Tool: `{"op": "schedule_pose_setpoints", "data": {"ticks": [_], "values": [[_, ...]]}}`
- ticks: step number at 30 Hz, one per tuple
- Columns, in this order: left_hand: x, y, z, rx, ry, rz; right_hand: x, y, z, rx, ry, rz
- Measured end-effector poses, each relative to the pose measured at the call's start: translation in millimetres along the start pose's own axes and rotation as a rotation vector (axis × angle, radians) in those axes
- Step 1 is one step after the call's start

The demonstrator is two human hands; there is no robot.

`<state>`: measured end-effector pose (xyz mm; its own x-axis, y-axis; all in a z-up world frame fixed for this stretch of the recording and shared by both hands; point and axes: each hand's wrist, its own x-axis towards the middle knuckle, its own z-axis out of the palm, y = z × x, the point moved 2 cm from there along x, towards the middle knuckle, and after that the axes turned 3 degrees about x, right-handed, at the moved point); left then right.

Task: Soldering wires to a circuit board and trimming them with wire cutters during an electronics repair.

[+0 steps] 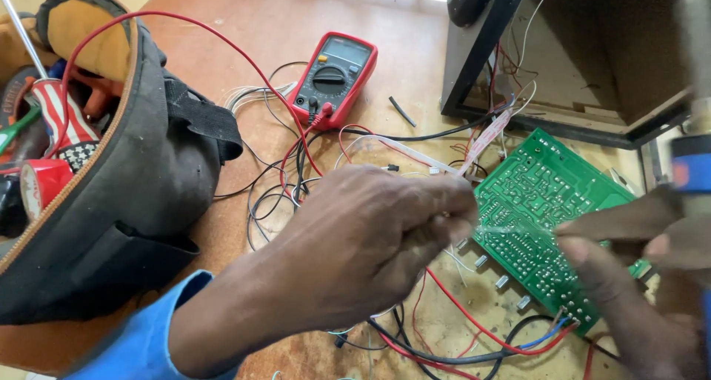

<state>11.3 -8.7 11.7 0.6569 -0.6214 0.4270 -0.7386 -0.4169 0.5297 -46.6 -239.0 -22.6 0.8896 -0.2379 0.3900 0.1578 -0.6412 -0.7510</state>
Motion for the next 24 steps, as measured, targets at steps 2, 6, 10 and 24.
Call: {"op": "schedule_pose_setpoints", "data": {"ticks": [2, 6, 10, 24], "values": [[-1, -10, 1, 0.018, 0.030, -0.017, 6, 14, 0, 0.015, -0.035, -0.059], [-3, -18, 7, -0.036, 0.020, -0.140, 3, -8, 12, -0.056, -0.234, -0.414], [-3, -20, 12, -0.066, 0.129, -0.192, 4, -18, 18, -0.266, -0.246, -0.498], [-13, -5, 43, -0.039, 0.273, -0.272, 11, 3, 23, -0.131, -0.309, -0.494]]}}
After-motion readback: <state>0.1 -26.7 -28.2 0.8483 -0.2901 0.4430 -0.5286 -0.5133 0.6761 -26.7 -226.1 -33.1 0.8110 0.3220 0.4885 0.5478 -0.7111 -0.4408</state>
